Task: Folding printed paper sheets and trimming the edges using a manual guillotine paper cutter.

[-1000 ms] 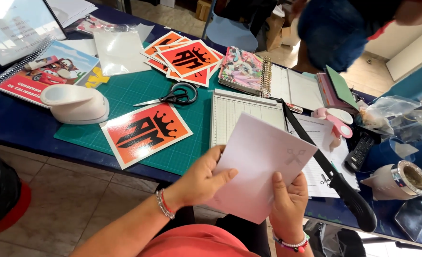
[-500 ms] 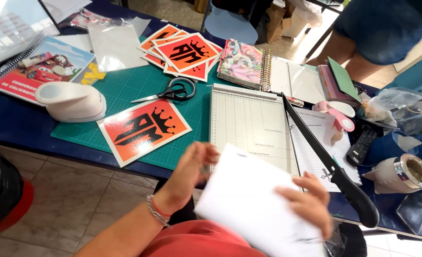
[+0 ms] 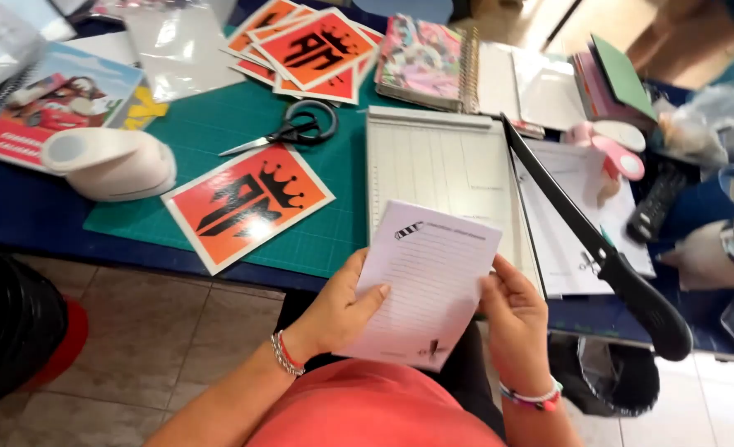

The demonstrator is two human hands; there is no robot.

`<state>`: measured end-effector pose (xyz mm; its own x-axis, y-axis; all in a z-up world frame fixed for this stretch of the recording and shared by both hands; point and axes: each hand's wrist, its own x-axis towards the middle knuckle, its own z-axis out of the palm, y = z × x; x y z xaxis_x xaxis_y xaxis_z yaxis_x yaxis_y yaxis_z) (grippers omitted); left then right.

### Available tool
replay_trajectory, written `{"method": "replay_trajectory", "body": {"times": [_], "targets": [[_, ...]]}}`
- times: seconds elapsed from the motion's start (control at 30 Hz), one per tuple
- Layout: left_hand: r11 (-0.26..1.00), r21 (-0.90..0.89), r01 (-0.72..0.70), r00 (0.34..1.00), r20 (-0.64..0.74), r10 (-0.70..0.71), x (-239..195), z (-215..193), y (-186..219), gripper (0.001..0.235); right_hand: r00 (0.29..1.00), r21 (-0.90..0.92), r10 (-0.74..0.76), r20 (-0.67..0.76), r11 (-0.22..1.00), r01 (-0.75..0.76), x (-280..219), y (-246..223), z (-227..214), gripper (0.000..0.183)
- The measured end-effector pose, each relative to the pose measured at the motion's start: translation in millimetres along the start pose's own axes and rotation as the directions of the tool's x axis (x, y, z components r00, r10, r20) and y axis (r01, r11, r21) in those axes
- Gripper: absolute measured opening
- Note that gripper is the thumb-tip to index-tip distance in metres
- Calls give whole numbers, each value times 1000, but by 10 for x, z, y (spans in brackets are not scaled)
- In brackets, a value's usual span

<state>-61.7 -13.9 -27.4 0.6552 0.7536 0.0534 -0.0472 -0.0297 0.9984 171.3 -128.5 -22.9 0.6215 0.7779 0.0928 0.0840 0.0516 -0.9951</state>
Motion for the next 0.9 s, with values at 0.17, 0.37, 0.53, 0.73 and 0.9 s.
{"method": "replay_trajectory", "body": {"times": [0.17, 0.37, 0.53, 0.73, 0.9], "targets": [[998, 26, -64, 996, -58, 66, -93, 188, 42, 49, 980, -59, -106, -171, 994, 97, -36, -41, 97, 38], [936, 150, -319, 942, -58, 330, -171, 242, -93, 80, 911, -182, -344, -227, 934, 308, -63, 49, 118, 33], [908, 223, -355, 921, -85, 381, -164, 266, -130, 80, 706, -396, -698, -119, 686, 611, -139, 9, 108, 20], [934, 112, -338, 922, -161, 353, -142, 220, -130, 84, 639, -106, -761, 115, 630, 769, -195, -164, -110, 23], [882, 224, -415, 885, -124, 448, -182, 145, -425, 67, 905, 69, -416, 88, 909, 411, -267, -472, -35, 24]]}}
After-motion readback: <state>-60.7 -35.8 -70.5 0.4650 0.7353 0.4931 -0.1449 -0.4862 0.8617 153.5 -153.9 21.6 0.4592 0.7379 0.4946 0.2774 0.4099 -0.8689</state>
